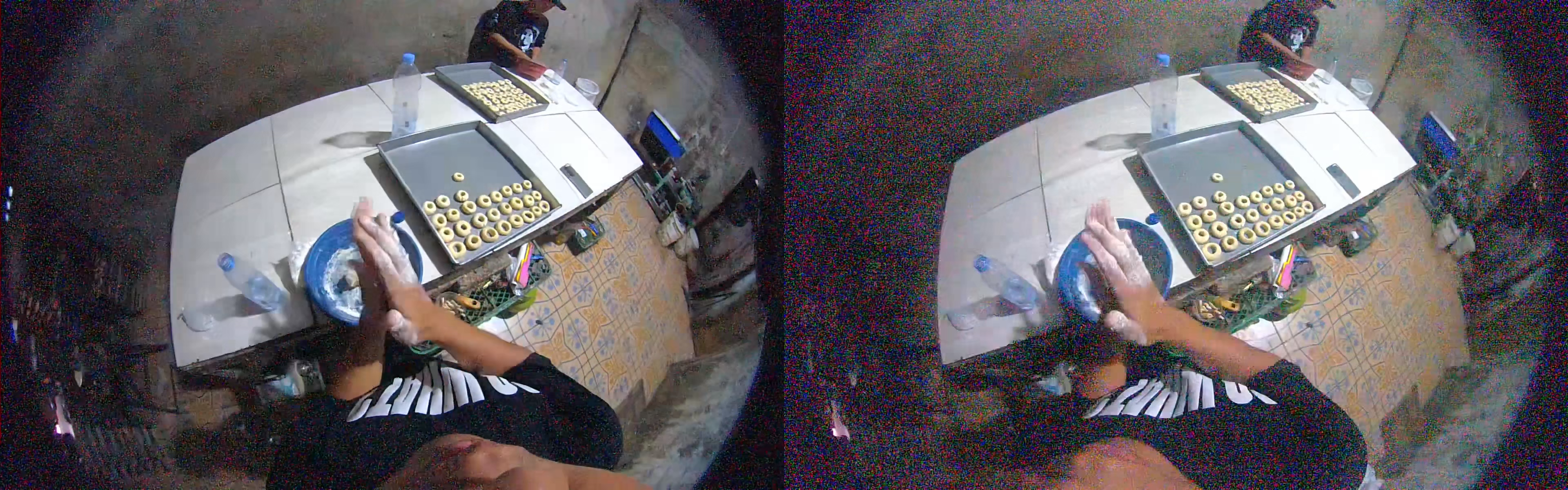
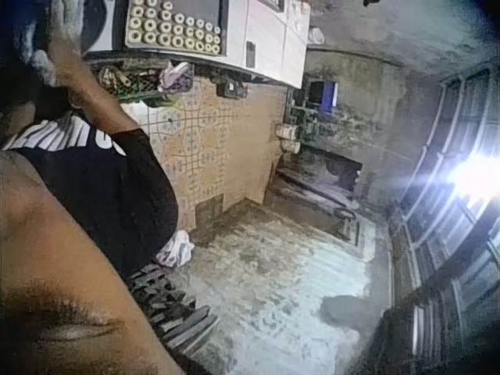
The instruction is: The person shapes dough pieces into rings by hand and arranges them on a baking tray. The person then rubs flour between their hands and shapes additional dough pieces into rings.
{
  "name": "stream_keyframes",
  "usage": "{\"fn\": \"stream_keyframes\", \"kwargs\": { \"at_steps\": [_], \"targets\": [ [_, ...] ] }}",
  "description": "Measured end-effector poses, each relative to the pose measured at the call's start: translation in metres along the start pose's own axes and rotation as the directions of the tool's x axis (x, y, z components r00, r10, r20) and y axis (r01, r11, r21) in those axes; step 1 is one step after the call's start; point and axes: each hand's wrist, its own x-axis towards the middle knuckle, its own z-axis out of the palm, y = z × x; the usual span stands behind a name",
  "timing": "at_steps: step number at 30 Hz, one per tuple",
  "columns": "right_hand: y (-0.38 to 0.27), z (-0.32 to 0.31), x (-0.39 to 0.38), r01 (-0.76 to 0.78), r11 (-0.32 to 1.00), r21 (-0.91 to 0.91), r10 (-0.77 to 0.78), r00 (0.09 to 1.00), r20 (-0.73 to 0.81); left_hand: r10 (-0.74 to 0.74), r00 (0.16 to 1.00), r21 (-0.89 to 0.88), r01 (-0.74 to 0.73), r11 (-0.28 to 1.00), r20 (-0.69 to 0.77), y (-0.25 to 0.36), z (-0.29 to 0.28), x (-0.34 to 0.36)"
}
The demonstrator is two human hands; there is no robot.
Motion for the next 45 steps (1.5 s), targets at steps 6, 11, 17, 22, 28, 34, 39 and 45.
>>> {"fn": "stream_keyframes", "kwargs": {
  "at_steps": [6,11,17,22,28,34,39,45],
  "targets": [
    [0.032,-0.021,0.024,-0.112,0.976,-0.185,0.088,0.987,-0.133,-0.109,0.962,-0.148,0.149,0.978,0.249,0.005,0.000,-0.006],
    [0.007,0.019,-0.001,-0.103,0.994,-0.040,0.105,0.993,0.062,0.058,0.998,-0.193,-0.055,0.980,0.010,0.016,-0.012,0.006],
    [0.006,0.004,0.024,-0.098,0.985,-0.143,0.084,0.991,-0.104,-0.075,0.975,0.138,0.046,0.989,0.211,-0.003,-0.027,0.002],
    [0.020,0.011,0.011,-0.144,0.984,-0.104,0.137,0.988,-0.068,0.196,0.967,0.035,-0.204,0.978,0.163,0.026,-0.013,0.011],
    [0.000,0.022,0.004,-0.083,0.996,0.013,0.084,0.996,-0.039,0.069,0.993,0.094,-0.079,0.992,0.100,0.005,-0.029,-0.008],
    [0.035,0.001,0.010,-0.177,0.984,-0.011,0.173,0.973,-0.150,0.110,0.962,0.062,-0.129,0.990,0.249,0.020,-0.003,0.003],
    [0.016,0.022,-0.028,-0.184,0.979,0.083,0.185,0.983,-0.014,0.136,0.973,0.087,-0.154,0.984,0.185,0.010,-0.008,0.004],
    [0.043,-0.007,0.010,-0.086,0.995,-0.055,0.072,0.972,-0.224,0.048,0.959,0.050,-0.064,0.997,0.279,-0.006,-0.003,-0.014]
  ]
}}
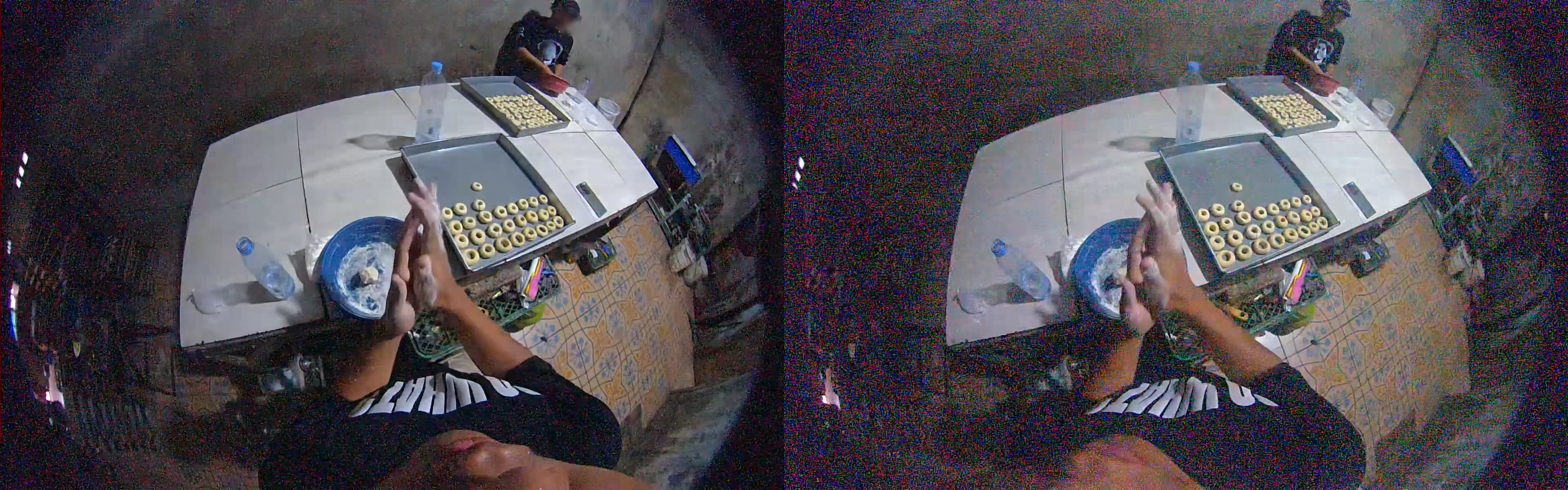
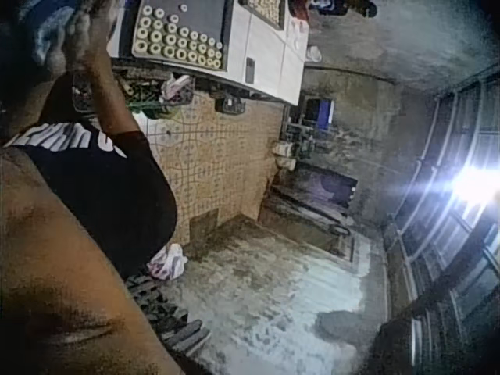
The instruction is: The person shapes dough pieces into rings by hand and arranges them on a baking tray. The person then rubs flour between their hands and shapes additional dough pieces into rings.
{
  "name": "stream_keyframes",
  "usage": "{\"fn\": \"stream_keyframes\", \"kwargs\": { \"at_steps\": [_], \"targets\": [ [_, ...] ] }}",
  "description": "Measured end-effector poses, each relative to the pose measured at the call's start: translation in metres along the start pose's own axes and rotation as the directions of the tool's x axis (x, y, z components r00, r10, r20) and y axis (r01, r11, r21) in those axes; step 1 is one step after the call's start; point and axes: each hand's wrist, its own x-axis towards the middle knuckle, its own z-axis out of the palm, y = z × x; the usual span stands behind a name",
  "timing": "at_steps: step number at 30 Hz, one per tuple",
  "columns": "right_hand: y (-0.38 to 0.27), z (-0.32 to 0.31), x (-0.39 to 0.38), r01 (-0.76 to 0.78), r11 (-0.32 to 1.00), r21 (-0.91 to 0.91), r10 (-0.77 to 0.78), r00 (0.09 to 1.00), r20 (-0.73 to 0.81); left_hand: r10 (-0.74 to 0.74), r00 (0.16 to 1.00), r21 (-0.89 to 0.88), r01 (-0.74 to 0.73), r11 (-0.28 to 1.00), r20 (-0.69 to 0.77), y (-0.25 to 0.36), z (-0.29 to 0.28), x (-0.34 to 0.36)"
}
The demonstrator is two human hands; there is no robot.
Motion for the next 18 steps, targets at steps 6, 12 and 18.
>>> {"fn": "stream_keyframes", "kwargs": {
  "at_steps": [6,12,18],
  "targets": [
    [-0.016,0.014,-0.037,-0.071,0.987,0.145,0.042,0.980,0.194,0.253,0.966,0.144,-0.243,0.959,-0.049,0.017,-0.012,0.017],
    [-0.022,0.011,-0.012,-0.053,0.978,0.203,0.032,0.994,0.105,0.130,0.990,0.194,-0.116,0.974,-0.059,0.006,-0.014,-0.004],
    [-0.003,0.012,-0.024,-0.118,0.969,0.215,0.066,0.970,0.233,0.218,0.969,0.196,-0.193,0.962,-0.119,0.009,-0.007,0.008]
  ]
}}
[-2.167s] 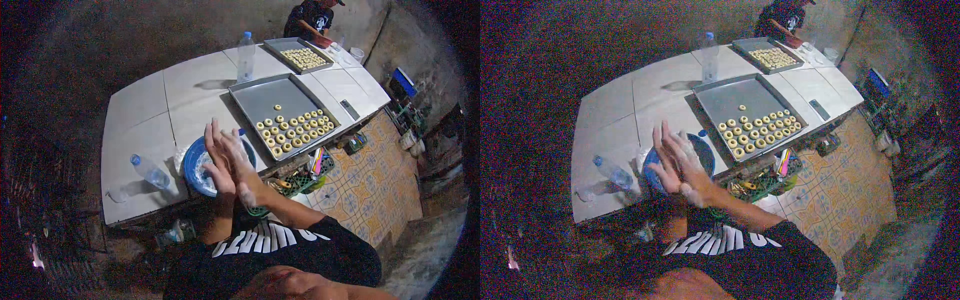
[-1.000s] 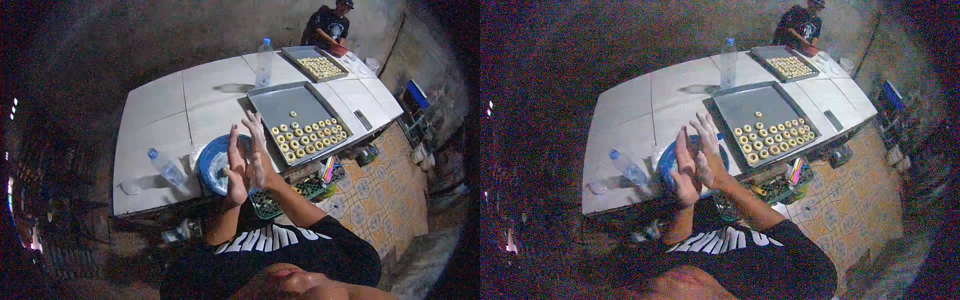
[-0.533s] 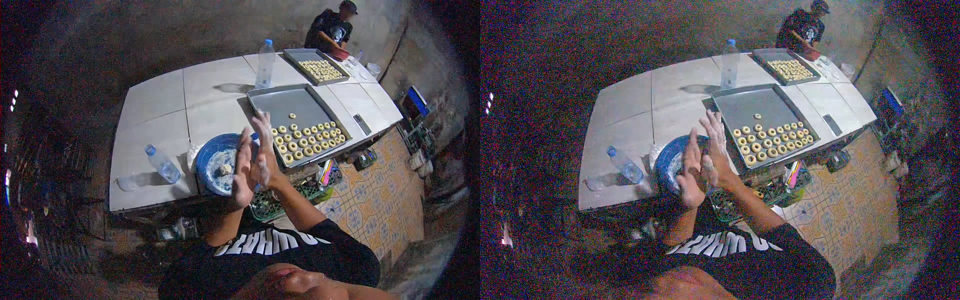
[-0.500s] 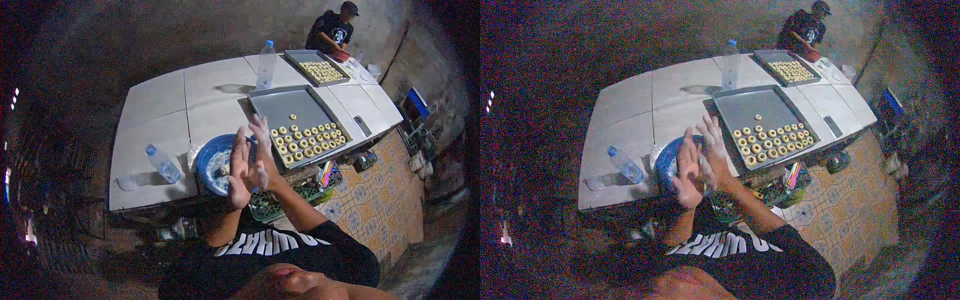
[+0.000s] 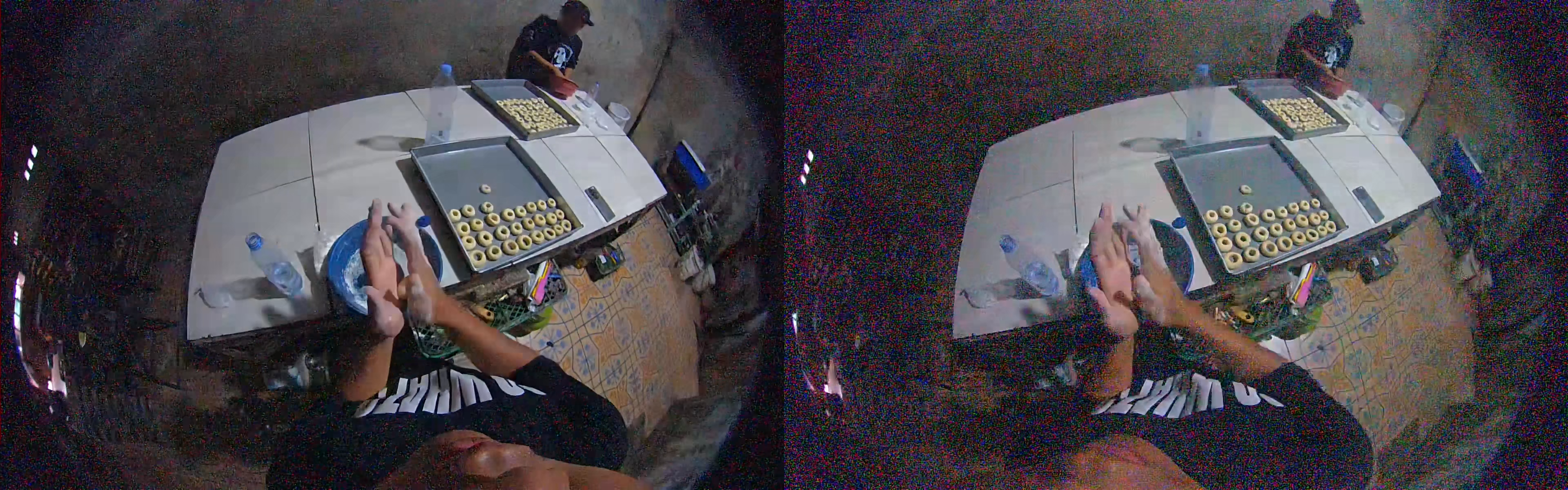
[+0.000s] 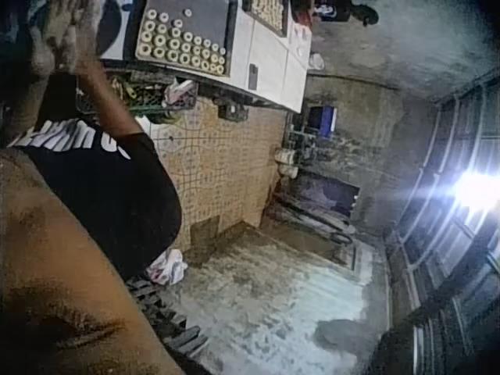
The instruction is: The person shapes dough pieces into rings by hand and arranges them on a baking tray. The person then rubs flour between their hands and shapes additional dough pieces into rings.
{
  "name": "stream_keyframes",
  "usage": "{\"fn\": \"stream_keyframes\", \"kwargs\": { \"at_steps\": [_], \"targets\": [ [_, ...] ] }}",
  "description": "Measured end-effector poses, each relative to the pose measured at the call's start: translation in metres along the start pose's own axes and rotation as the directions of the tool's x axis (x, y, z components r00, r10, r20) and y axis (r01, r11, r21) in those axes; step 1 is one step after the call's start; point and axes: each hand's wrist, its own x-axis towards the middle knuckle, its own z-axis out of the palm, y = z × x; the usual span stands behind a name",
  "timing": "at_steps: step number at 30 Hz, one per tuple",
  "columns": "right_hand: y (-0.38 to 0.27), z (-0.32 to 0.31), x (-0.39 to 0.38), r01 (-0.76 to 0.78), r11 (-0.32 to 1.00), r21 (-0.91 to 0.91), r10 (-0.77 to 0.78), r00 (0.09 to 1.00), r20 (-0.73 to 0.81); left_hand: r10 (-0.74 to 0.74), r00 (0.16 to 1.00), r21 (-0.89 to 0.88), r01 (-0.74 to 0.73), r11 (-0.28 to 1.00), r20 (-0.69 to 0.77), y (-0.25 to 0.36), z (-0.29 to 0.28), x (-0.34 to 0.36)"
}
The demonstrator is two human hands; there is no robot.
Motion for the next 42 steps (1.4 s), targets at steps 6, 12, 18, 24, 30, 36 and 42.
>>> {"fn": "stream_keyframes", "kwargs": {
  "at_steps": [6,12,18,24,30,36,42],
  "targets": [
    [-0.027,0.023,0.008,0.142,0.988,0.057,-0.136,0.986,-0.100,-0.044,0.999,0.041,0.044,0.998,0.011,0.006,-0.010,-0.006],
    [-0.005,0.007,0.017,0.038,0.999,-0.029,-0.040,0.997,-0.073,-0.008,1.000,0.019,0.008,1.000,0.006,0.012,-0.005,0.009],
    [-0.030,0.011,0.013,0.084,0.994,-0.067,-0.089,0.993,-0.075,-0.014,1.000,0.023,0.014,1.000,0.009,0.003,0.001,0.018],
    [-0.007,-0.004,0.016,0.006,0.989,-0.150,-0.019,0.996,-0.082,-0.013,1.000,-0.033,0.013,0.999,0.006,0.006,-0.002,0.009],
    [-0.016,0.020,-0.005,0.069,0.997,-0.030,-0.070,0.997,-0.017,0.004,0.998,-0.094,-0.011,0.996,-0.068,0.010,-0.002,0.015],
    [-0.024,0.003,0.017,0.037,0.988,-0.151,-0.024,0.996,0.086,0.034,0.996,-0.082,-0.040,0.996,-0.080,0.007,0.002,0.016],
    [-0.029,0.023,0.022,0.046,0.996,0.082,-0.049,0.998,0.031,0.038,0.990,-0.022,-0.042,0.999,-0.134,0.007,-0.010,0.014]
  ]
}}
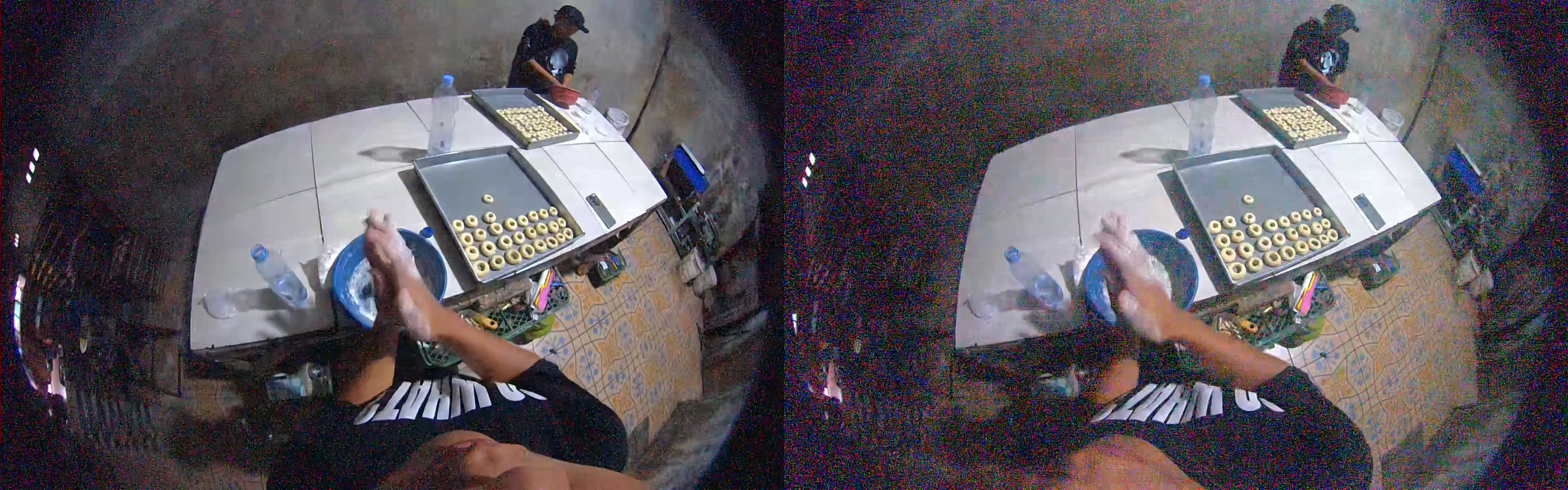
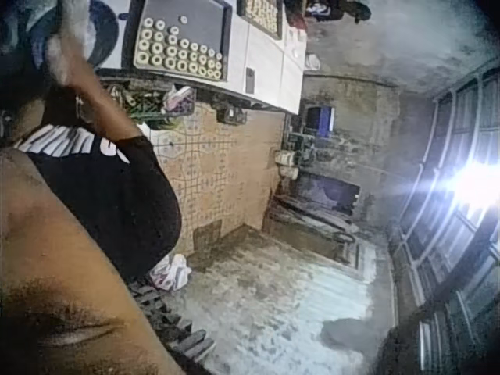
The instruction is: The person shapes dough pieces into rings by hand and arranges them on a baking tray. The person then rubs flour between their hands and shapes additional dough pieces into rings.
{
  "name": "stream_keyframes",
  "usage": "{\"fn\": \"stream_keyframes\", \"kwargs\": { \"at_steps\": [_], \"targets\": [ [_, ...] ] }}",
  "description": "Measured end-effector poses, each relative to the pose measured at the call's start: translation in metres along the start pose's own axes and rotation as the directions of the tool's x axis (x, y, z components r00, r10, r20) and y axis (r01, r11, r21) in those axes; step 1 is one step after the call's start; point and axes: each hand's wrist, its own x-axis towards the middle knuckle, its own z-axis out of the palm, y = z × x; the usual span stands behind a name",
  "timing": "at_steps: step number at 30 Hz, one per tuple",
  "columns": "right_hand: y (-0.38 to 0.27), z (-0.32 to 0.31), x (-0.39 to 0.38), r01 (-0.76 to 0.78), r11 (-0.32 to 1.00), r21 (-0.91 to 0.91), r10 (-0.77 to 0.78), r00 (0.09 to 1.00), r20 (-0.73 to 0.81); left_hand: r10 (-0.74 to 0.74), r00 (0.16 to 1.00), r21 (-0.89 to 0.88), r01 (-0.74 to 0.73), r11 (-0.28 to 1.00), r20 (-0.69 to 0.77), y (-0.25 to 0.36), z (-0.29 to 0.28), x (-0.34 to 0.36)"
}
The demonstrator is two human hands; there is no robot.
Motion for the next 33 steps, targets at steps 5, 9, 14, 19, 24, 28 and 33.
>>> {"fn": "stream_keyframes", "kwargs": {
  "at_steps": [5,9,14,19,24,28,33],
  "targets": [
    [0.015,-0.019,0.012,-0.096,0.993,-0.070,0.100,0.994,0.055,0.030,0.999,0.077,-0.033,0.996,0.041,0.001,0.003,0.001],
    [0.011,0.003,-0.013,-0.040,0.998,0.044,0.038,0.998,0.052,-0.022,1.000,-0.056,0.021,0.998,-0.019,-0.004,-0.009,0.003],
    [0.002,-0.014,0.014,-0.079,0.995,0.061,0.083,0.994,-0.066,-0.066,0.991,-0.024,0.069,0.997,0.114,-0.010,0.003,-0.011],
    [0.023,-0.012,-0.007,-0.138,0.989,-0.058,0.138,0.990,-0.015,0.026,0.994,0.039,-0.031,0.999,0.107,-0.001,0.003,0.010],
    [-0.017,-0.020,-0.011,-0.098,0.993,0.060,0.103,0.990,-0.092,-0.090,0.984,-0.016,0.093,0.996,0.151,-0.030,0.011,-0.004],
    [-0.006,-0.042,-0.005,-0.042,0.996,-0.082,0.024,0.977,-0.214,-0.124,0.952,-0.033,0.138,0.990,0.280,-0.014,0.031,-0.024],
    [0.020,-0.027,-0.039,-0.171,0.956,-0.238,0.143,0.981,-0.132,0.013,0.992,-0.202,0.012,0.979,0.123,-0.015,0.026,0.004]
  ]
}}
